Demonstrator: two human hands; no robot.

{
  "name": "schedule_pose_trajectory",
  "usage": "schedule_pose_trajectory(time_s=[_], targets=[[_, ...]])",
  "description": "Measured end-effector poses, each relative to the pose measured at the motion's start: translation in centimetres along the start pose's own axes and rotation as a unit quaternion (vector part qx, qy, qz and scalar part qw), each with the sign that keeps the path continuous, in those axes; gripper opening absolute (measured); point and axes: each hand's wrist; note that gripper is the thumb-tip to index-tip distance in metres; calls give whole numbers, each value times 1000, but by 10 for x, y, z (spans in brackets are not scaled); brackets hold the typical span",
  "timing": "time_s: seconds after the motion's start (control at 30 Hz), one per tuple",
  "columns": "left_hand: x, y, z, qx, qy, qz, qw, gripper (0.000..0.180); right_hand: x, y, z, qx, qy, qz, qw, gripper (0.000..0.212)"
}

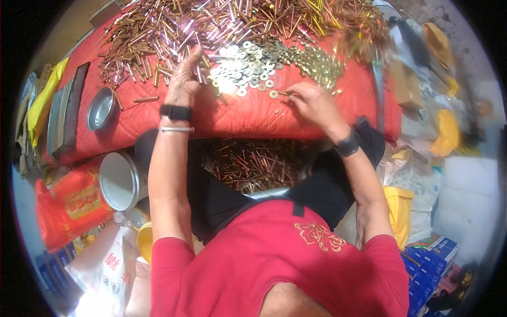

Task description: Sorting small metal pins and assembling them with metal washers on a padded surface.

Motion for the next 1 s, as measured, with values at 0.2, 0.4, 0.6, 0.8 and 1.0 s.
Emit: schedule_pose_trajectory(time_s=[0.2, 0.4, 0.6, 0.8, 1.0], targets=[[31, 15, -45, 91, -36, -88, 991, 18, -12, 14, 1, 135, -17, -20, 990, 12], [42, 6, -74, 75, -24, -139, 987, 20, -29, 11, -6, 146, -10, -73, 986, 12], [52, 0, -87, 26, 25, -139, 990, 22, -40, 3, -19, 131, 0, -107, 986, 11], [53, 10, -93, 3, 30, -134, 991, 26, -62, 5, -13, 256, -10, -185, 949, 15], [60, 13, -92, 23, 47, -144, 988, 23, -122, 7, -45, 325, 77, -372, 866, 17]])
Point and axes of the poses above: each hand's wrist, its own x-axis away from the middle knuckle, its own y-axis out of the palm, z = x × y, and after that the axes turned 12 degrees about -z, right-handed
